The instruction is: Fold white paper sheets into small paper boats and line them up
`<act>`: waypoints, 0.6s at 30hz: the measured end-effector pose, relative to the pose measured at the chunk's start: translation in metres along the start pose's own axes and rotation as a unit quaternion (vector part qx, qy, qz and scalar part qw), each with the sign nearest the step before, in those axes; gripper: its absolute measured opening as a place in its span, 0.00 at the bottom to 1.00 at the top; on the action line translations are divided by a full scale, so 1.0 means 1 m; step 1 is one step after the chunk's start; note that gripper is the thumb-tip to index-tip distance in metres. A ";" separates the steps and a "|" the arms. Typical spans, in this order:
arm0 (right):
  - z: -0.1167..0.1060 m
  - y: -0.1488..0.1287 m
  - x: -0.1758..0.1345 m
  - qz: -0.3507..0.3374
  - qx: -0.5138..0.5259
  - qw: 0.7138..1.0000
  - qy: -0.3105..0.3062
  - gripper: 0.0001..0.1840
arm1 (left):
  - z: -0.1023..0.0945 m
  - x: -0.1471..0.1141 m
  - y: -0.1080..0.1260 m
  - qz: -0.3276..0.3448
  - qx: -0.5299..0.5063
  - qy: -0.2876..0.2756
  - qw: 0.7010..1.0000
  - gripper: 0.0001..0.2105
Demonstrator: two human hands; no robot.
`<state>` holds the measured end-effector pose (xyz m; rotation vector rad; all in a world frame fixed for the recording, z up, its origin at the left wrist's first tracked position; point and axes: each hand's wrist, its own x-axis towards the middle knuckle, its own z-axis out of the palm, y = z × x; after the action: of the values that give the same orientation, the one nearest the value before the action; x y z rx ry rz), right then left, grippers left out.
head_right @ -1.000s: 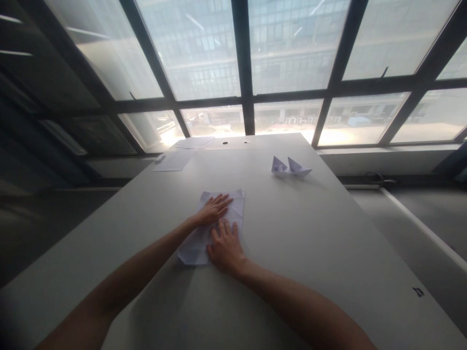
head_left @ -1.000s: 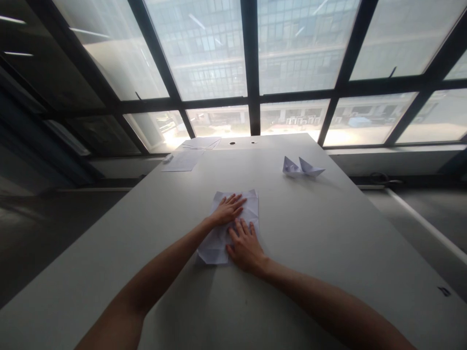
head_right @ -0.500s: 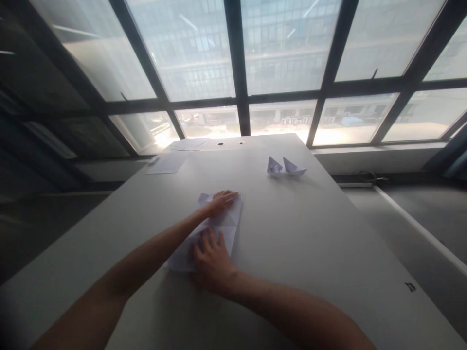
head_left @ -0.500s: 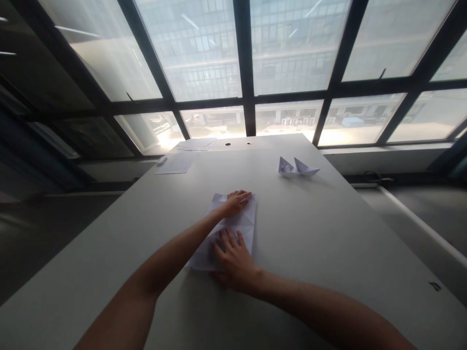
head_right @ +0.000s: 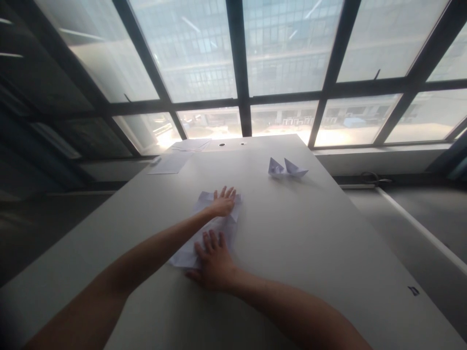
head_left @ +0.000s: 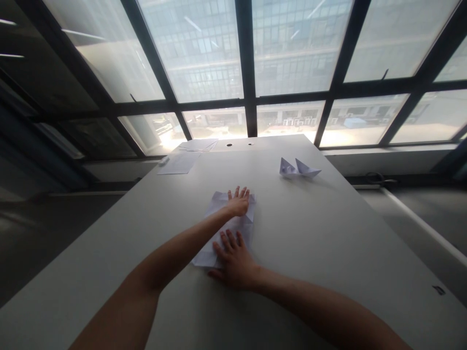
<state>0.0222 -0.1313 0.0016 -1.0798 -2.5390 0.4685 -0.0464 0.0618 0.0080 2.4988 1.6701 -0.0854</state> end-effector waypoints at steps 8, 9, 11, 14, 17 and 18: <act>-0.006 -0.004 -0.001 -0.017 0.003 0.999 0.031 0.42 | 0.023 -0.003 0.027 -0.050 -0.025 0.030 0.998 0.29; -0.007 -0.005 -0.005 -0.023 0.003 0.999 0.025 0.41 | 0.025 -0.006 0.026 -0.045 -0.024 0.046 0.998 0.29; -0.009 -0.006 -0.015 -0.036 0.007 0.999 0.010 0.40 | 0.027 -0.010 0.023 -0.037 -0.022 0.087 0.995 0.29; -0.014 -0.003 -0.031 -0.051 0.021 0.998 -0.001 0.37 | 0.029 -0.013 0.023 -0.038 -0.027 0.129 0.990 0.27; -0.024 0.004 -0.044 -0.066 0.035 0.997 -0.008 0.28 | 0.030 -0.014 0.024 -0.037 -0.036 0.143 0.988 0.26; -0.028 0.007 -0.048 -0.077 0.041 0.996 -0.013 0.24 | 0.030 -0.014 0.024 -0.036 -0.038 0.144 0.988 0.26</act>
<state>0.0695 -0.1573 0.0152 -0.8474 -2.5776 0.5427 -0.0289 0.0353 -0.0179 2.4892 1.8277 0.3423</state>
